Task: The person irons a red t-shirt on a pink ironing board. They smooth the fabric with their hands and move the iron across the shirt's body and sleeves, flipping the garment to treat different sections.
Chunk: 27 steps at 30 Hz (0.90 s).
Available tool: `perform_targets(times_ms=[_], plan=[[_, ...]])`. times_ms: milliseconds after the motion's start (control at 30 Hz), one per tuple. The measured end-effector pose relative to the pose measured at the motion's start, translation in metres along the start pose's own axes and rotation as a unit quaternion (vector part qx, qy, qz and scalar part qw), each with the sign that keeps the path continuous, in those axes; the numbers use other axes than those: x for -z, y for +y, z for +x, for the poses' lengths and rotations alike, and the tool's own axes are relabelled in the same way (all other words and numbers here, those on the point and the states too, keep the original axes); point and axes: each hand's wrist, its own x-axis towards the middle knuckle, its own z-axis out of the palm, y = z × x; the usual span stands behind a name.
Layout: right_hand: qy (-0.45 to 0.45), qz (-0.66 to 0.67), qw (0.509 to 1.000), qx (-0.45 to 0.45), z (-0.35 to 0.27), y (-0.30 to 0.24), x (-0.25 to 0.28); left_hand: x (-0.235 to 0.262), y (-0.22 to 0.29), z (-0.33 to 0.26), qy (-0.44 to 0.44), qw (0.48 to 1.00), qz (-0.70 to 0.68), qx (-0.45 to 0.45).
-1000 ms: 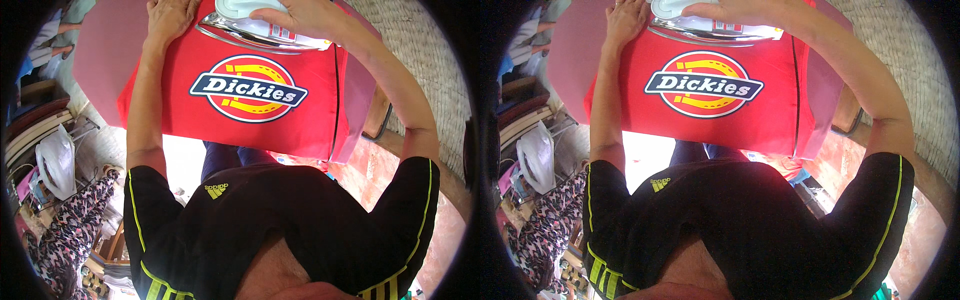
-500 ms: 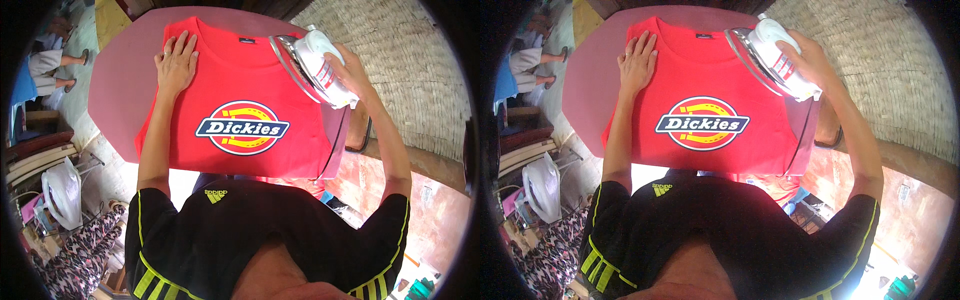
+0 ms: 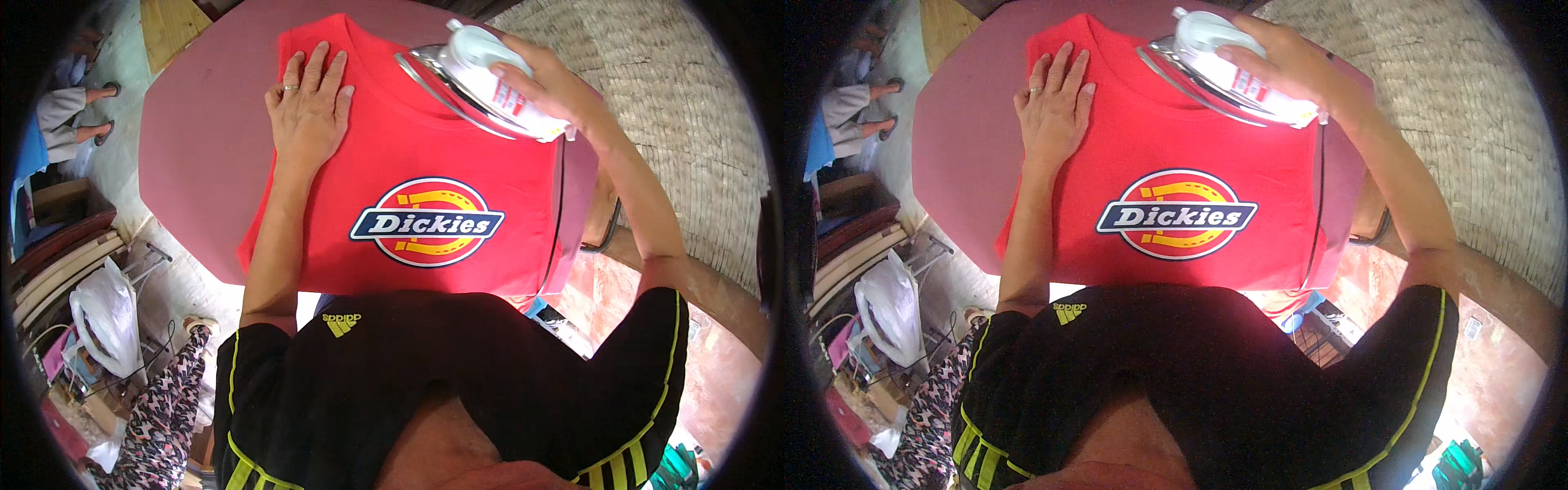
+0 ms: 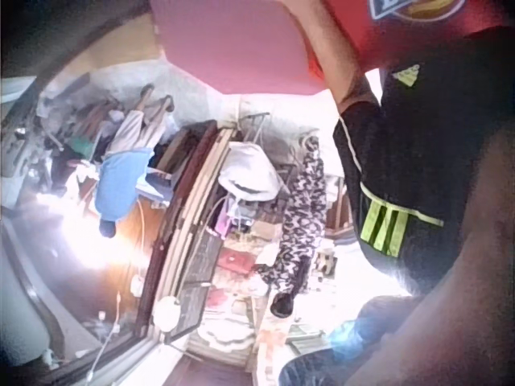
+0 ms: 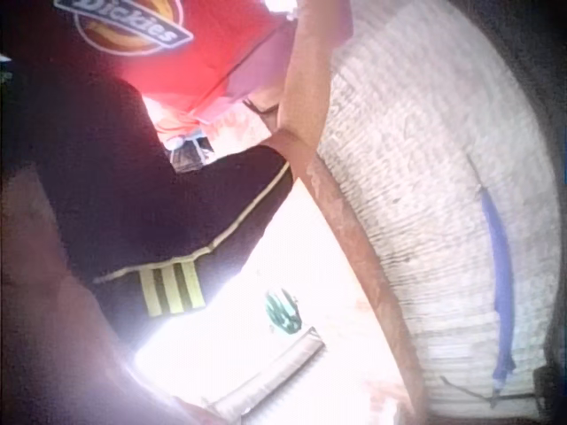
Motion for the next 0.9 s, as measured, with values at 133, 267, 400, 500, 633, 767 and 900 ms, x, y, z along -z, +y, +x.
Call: perform_targets(times_ms=[133, 267, 400, 500, 633, 767, 900], plan=[[-0.004, -0.001, 1.0, -0.007, 0.008, -0.004, -0.001, -0.002, 0.0, -0.001, 0.01, 1.0, -0.005, 0.003], [-0.036, 0.044, 0.998, 0.001, 0.032, -0.019, -0.007, 0.0, 0.001, 0.0, 0.002, 1.0, -0.019, -0.001], [-0.067, 0.028, 0.997, 0.021, 0.036, -0.042, 0.002, 0.006, 0.003, -0.001, -0.004, 1.0, 0.008, -0.01], [-0.054, -0.009, 0.998, 0.015, 0.049, -0.05, -0.002, 0.003, -0.001, -0.001, 0.017, 0.999, 0.025, -0.023], [0.001, -0.041, 0.994, 0.104, 0.052, -0.034, -0.007, 0.005, 0.0, 0.001, 0.008, 0.999, 0.038, -0.03], [0.036, -0.044, 0.998, -0.031, -0.011, -0.007, 0.013, -0.005, -0.001, 0.006, 0.014, 0.998, 0.029, -0.048], [0.133, -0.034, 0.987, -0.083, -0.114, 0.012, 0.029, -0.006, -0.004, 0.003, 0.007, 0.998, 0.053, -0.042]])
